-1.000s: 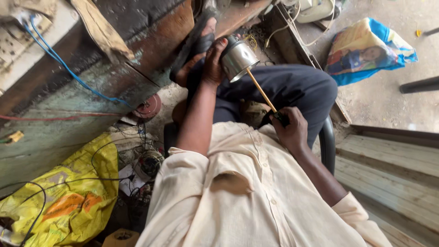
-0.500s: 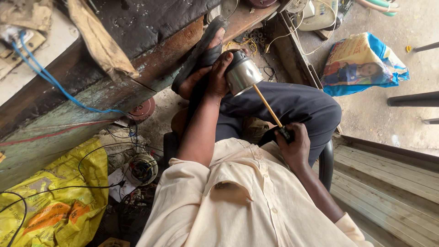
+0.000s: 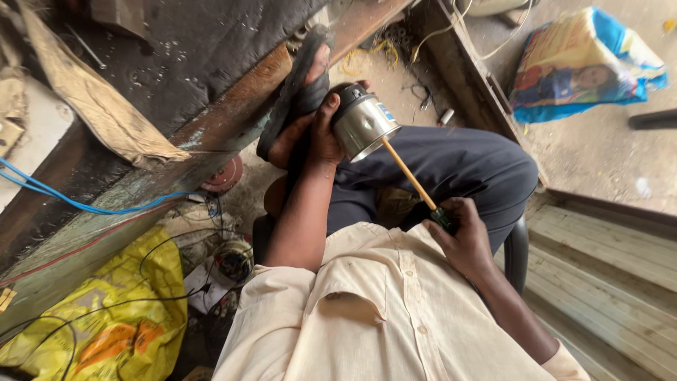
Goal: The person holds a cylindrical metal electrical component and uses a screwdriver to adjust internal parts. They rotate the component, insert the screwdriver, and continue manipulating the interior while seated in a cluttered workshop.
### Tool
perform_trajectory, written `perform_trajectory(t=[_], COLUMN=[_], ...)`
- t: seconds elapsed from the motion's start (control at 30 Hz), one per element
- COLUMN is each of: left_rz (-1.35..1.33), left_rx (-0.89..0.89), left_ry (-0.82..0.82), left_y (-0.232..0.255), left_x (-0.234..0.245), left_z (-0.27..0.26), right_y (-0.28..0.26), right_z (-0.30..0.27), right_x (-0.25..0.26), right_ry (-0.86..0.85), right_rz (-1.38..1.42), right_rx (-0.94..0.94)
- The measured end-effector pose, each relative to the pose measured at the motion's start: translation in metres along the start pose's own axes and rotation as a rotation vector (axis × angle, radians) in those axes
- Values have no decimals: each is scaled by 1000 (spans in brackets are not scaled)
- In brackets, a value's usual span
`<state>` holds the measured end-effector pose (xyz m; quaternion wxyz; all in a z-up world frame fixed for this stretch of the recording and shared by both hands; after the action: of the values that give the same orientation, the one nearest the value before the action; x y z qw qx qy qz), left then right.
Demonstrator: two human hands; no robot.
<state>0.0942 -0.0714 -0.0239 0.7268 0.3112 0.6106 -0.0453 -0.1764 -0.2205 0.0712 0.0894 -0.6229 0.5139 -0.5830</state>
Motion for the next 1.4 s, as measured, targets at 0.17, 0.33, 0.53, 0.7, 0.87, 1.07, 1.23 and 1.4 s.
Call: perform_trajectory(t=[0.17, 0.33, 0.53, 0.7, 0.87, 1.07, 1.23, 1.4], left_rz=[-1, -109, -41, -33, -29, -69, -68, 165], left_rx=[3, 42, -2, 46, 124, 128, 20, -121], left_ry=[-28, -41, -35, -1, 36, -12, -9, -204], left_y=[-6, -5, -10, -12, -18, -18, 6, 78], left_x=[8, -3, 3, 8, 18, 23, -27, -87], left_z=[-9, -7, -3, -5, -10, -8, -10, 2], right_y=[-5, -14, 20, 28, 14, 28, 0, -36], right_z=[-4, -5, 6, 10, 2, 2, -5, -14], right_x=[8, 11, 7, -5, 13, -1, 2, 22], right_ry=[147, 205, 22, -110, 103, -114, -228, -97], right_rz=[-101, -128, 19, 332, 66, 133, 277, 316], right_rx=[65, 166, -157, -187, 11, -394, -270, 5])
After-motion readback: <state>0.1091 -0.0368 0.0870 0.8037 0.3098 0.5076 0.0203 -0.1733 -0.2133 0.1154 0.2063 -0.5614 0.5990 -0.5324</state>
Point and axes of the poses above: each hand's wrist, its own z-axis towards the middle knuckle, its own x-axis out of the back of the hand, y = z × x, the point moved 6 cm from there along z, towards the middle knuckle, and after that the axes turned 7 degrees about -x, right-handed, at the moved point
